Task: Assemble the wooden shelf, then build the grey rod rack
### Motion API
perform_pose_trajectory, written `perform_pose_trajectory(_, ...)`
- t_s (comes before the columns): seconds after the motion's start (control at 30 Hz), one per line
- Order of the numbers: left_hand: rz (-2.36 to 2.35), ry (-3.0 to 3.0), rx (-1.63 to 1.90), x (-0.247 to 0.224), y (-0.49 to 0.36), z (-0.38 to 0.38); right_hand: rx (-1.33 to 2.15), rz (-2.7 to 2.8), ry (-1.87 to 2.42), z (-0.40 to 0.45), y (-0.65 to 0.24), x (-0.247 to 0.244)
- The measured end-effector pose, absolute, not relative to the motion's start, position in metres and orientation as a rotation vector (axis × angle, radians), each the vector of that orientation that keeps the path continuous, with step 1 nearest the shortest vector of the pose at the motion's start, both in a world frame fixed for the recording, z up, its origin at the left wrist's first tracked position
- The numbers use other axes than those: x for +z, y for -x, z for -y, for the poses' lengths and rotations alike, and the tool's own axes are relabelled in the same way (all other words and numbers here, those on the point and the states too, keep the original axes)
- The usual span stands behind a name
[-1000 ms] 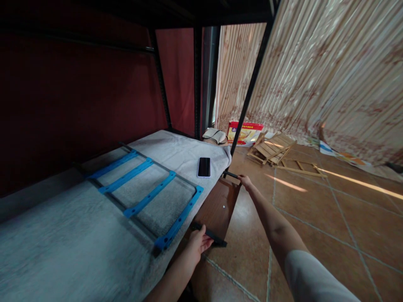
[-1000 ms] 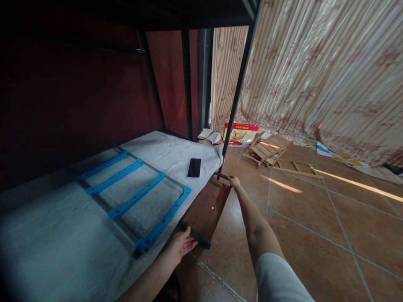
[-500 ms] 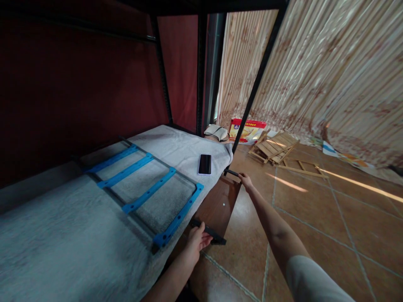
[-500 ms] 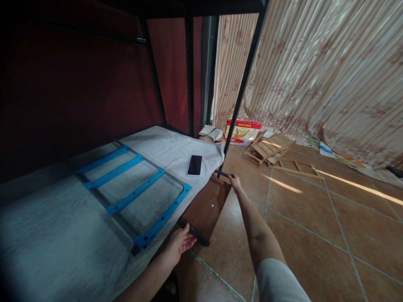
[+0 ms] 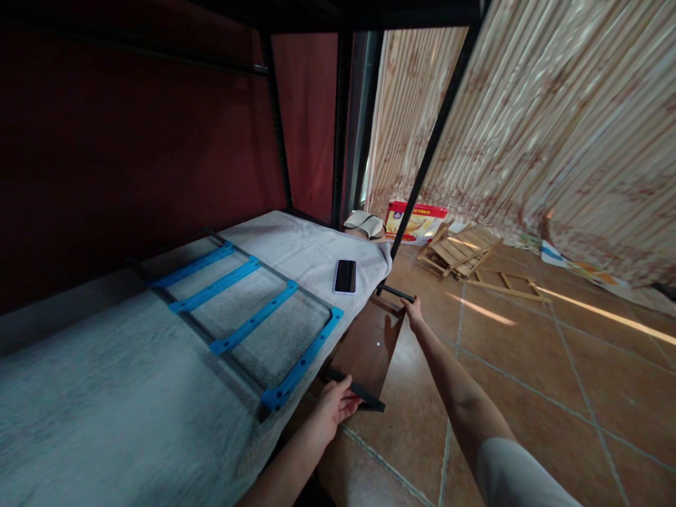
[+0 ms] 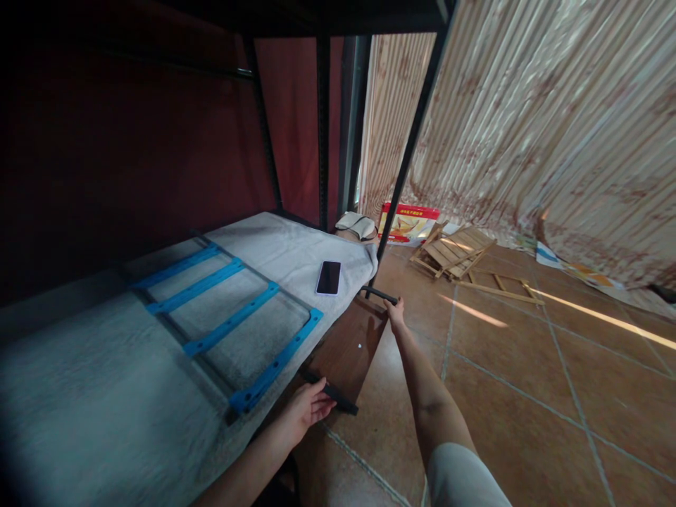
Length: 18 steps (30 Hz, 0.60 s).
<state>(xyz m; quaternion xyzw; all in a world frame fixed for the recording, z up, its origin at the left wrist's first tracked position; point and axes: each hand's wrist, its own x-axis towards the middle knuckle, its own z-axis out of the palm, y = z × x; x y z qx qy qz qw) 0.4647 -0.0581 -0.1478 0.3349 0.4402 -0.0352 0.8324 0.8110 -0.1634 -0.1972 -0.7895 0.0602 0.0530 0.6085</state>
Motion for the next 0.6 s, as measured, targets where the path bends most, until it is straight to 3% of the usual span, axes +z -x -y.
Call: perform_pose_trajectory(0.6, -0.906, -0.581, -0.053, -0.163, -0.452, 0.067, 0.243, -0.068, 1.824, 0.180, -0.783, -0.204)
